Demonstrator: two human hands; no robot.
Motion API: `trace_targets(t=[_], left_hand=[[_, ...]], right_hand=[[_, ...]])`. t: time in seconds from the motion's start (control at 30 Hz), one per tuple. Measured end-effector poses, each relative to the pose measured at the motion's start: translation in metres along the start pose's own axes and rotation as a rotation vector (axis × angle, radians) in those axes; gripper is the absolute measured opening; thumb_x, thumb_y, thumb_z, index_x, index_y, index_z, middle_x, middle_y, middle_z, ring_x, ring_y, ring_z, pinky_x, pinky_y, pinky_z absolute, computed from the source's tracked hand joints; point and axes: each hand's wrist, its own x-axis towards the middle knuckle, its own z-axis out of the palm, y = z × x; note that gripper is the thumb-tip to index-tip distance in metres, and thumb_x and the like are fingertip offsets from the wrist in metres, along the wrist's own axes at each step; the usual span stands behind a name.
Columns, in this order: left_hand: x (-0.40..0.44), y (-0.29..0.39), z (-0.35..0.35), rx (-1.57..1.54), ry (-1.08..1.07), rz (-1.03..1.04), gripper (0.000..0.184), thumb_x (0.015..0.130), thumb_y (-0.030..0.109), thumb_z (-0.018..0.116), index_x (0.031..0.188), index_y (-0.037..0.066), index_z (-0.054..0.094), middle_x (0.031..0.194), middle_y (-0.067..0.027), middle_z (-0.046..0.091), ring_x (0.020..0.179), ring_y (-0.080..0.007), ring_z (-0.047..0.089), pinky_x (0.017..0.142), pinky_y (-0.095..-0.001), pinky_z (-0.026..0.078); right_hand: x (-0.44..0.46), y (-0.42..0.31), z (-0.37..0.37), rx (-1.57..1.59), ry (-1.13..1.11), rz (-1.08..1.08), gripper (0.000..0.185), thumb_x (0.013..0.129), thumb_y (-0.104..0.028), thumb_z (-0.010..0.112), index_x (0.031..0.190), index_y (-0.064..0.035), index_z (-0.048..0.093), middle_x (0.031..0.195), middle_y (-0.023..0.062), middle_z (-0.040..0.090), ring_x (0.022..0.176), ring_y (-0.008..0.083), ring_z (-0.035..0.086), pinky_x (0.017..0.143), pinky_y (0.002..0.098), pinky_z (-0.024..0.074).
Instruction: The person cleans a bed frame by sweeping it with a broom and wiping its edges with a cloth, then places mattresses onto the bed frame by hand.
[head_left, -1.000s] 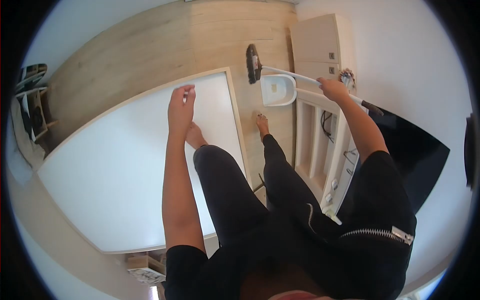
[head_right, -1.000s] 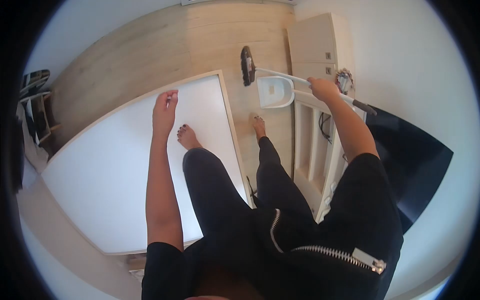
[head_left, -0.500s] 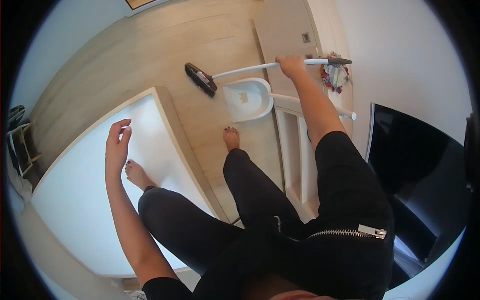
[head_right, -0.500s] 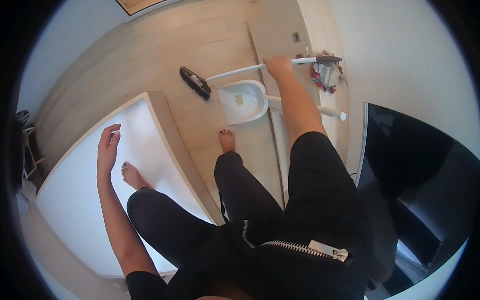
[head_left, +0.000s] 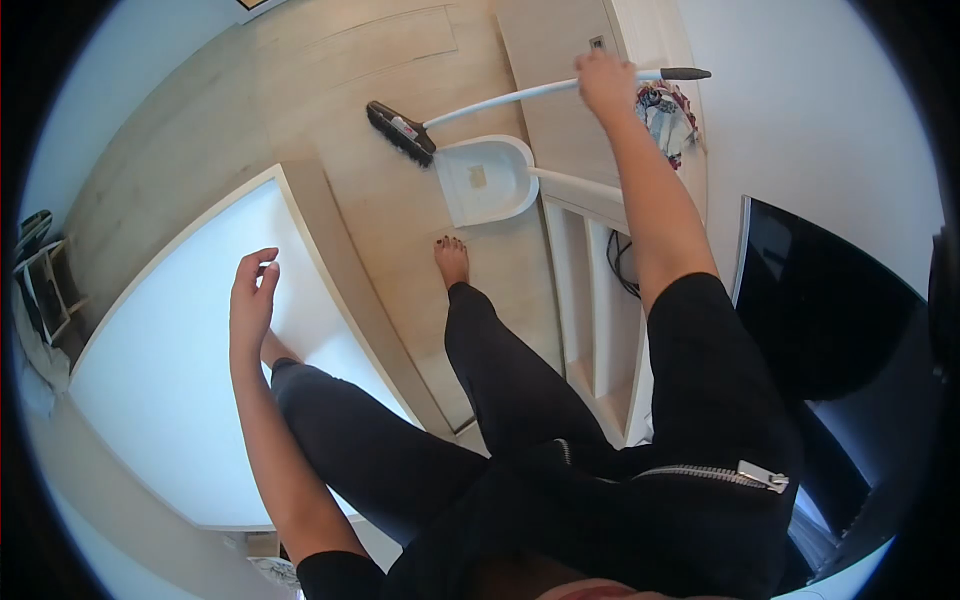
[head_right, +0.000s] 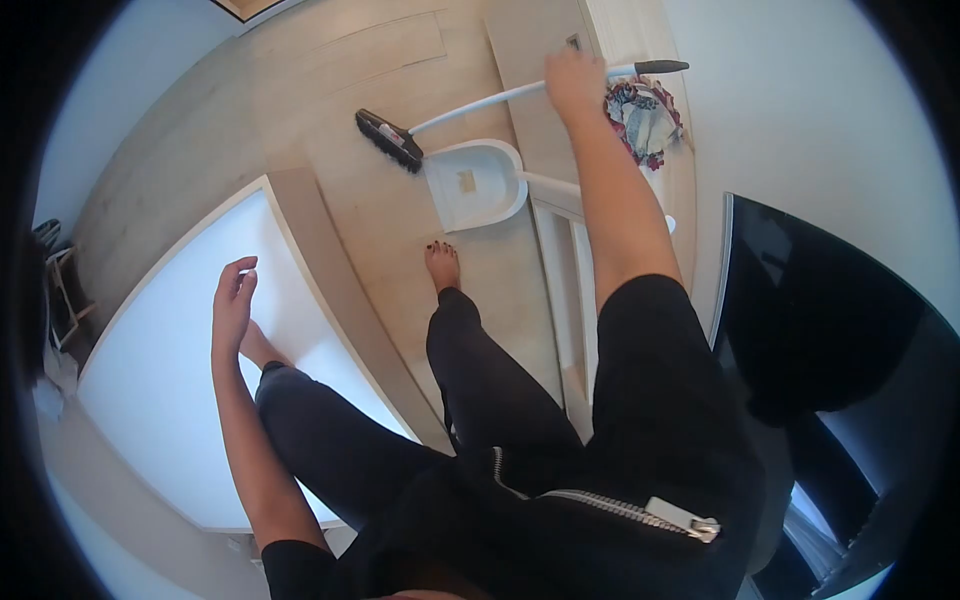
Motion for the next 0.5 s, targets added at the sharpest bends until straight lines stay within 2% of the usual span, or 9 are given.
trace_targets(t=[0.07, 0.13, 0.2, 0.23, 0.27, 0.33, 0.43, 0.47, 0.5], left_hand=[[-0.003, 0.011, 0.005, 0.122, -0.005, 0.048, 0.025, 0.09, 0.018, 0.051, 0.111, 0.006, 0.057, 0.106, -0.0077, 0.058, 0.095, -0.0192, 0.055, 0.085, -0.031, 0.043], [0.001, 0.007, 0.015, 0.086, 0.002, 0.1, 0.025, 0.09, 0.019, 0.051, 0.11, 0.006, 0.057, 0.107, -0.0087, 0.058, 0.095, -0.0201, 0.056, 0.084, -0.0314, 0.043], [0.004, 0.01, 0.016, 0.058, 0.011, 0.188, 0.026, 0.09, 0.022, 0.051, 0.109, 0.005, 0.058, 0.108, -0.0104, 0.058, 0.095, -0.0219, 0.057, 0.083, -0.0322, 0.044], [0.001, 0.017, 0.018, 0.055, 0.03, 0.21, 0.026, 0.09, 0.023, 0.051, 0.108, 0.005, 0.058, 0.109, -0.0111, 0.058, 0.095, -0.0228, 0.057, 0.083, -0.0327, 0.045], [-0.003, 0.03, 0.015, 0.104, 0.036, 0.215, 0.027, 0.09, 0.024, 0.052, 0.108, 0.004, 0.058, 0.109, -0.0117, 0.058, 0.095, -0.0237, 0.057, 0.084, -0.033, 0.045], [-0.014, 0.054, 0.007, 0.143, 0.044, 0.157, 0.028, 0.089, 0.025, 0.052, 0.107, 0.004, 0.059, 0.109, -0.0127, 0.058, 0.095, -0.0253, 0.058, 0.084, -0.0336, 0.045], [-0.028, 0.06, -0.012, 0.143, 0.087, 0.031, 0.03, 0.088, 0.026, 0.053, 0.106, 0.003, 0.059, 0.107, -0.0139, 0.059, 0.095, -0.0265, 0.057, 0.085, -0.0345, 0.045], [-0.032, 0.057, -0.016, 0.129, 0.1, -0.009, 0.031, 0.088, 0.027, 0.053, 0.106, 0.003, 0.06, 0.106, -0.0147, 0.059, 0.095, -0.0271, 0.058, 0.085, -0.035, 0.045], [-0.036, 0.046, -0.026, 0.111, 0.124, -0.02, 0.031, 0.088, 0.027, 0.053, 0.106, 0.003, 0.06, 0.106, -0.0147, 0.059, 0.095, -0.0271, 0.058, 0.085, -0.035, 0.045]], right_hand=[[-0.004, 0.02, -0.027, 0.231, -0.057, 0.411, 0.022, 0.085, -0.024, 0.05, 0.097, -0.0136, 0.066, 0.095, 0.0087, 0.063, 0.097, 0.0241, 0.058, 0.079, 0.0427, 0.0462], [-0.018, 0.043, -0.015, 0.47, -0.121, 0.74, 0.033, 0.081, -0.032, 0.055, 0.107, -0.0127, 0.061, 0.111, 0.0135, 0.058, 0.108, 0.0283, 0.053, 0.084, 0.0457, 0.0455], [-0.029, 0.027, 0.039, 0.158, 0.217, 1.055, 0.051, 0.068, -0.038, 0.069, 0.11, -0.0119, 0.056, 0.124, 0.0158, 0.049, 0.117, 0.0332, 0.045, 0.092, 0.0492, 0.0397], [-0.047, 0.035, 0.032, 0.461, 0.07, 0.935, 0.068, 0.069, -0.047, 0.067, 0.119, -0.0068, 0.047, 0.131, 0.0243, 0.038, 0.122, 0.0411, 0.036, 0.096, 0.0519, 0.036], [-0.051, 0.036, 0.057, 0.282, 0.075, 0.963, 0.078, 0.07, -0.053, 0.065, 0.122, 0.0006, 0.04, 0.129, 0.029, 0.036, 0.12, 0.0436, 0.036, 0.097, 0.053, 0.0333], [-0.06, 0.03, 0.032, 0.431, -0.051, 1.056, 0.081, 0.071, -0.056, 0.063, 0.12, 0.0038, 0.038, 0.127, 0.027, 0.039, 0.122, 0.0418, 0.035, 0.097, 0.0523, 0.0328], [-0.072, 0.037, 0.033, 0.418, -0.037, 0.993, 0.064, 0.076, -0.037, 0.066, 0.119, 0.0001, 0.037, 0.126, 0.026, 0.041, 0.116, 0.041, 0.043, 0.091, 0.0507, 0.0395], [-0.073, 0.04, 0.036, 0.421, -0.029, 0.962, 0.064, 0.076, -0.037, 0.066, 0.119, 0.0001, 0.037, 0.126, 0.026, 0.041, 0.116, 0.041, 0.043, 0.091, 0.0507, 0.0395], [-0.072, 0.04, 0.044, 0.658, 0.034, 1.071, 0.053, 0.078, -0.03, 0.064, 0.116, -0.0012, 0.04, 0.12, 0.0238, 0.046, 0.106, 0.0385, 0.049, 0.084, 0.0483, 0.0444]])
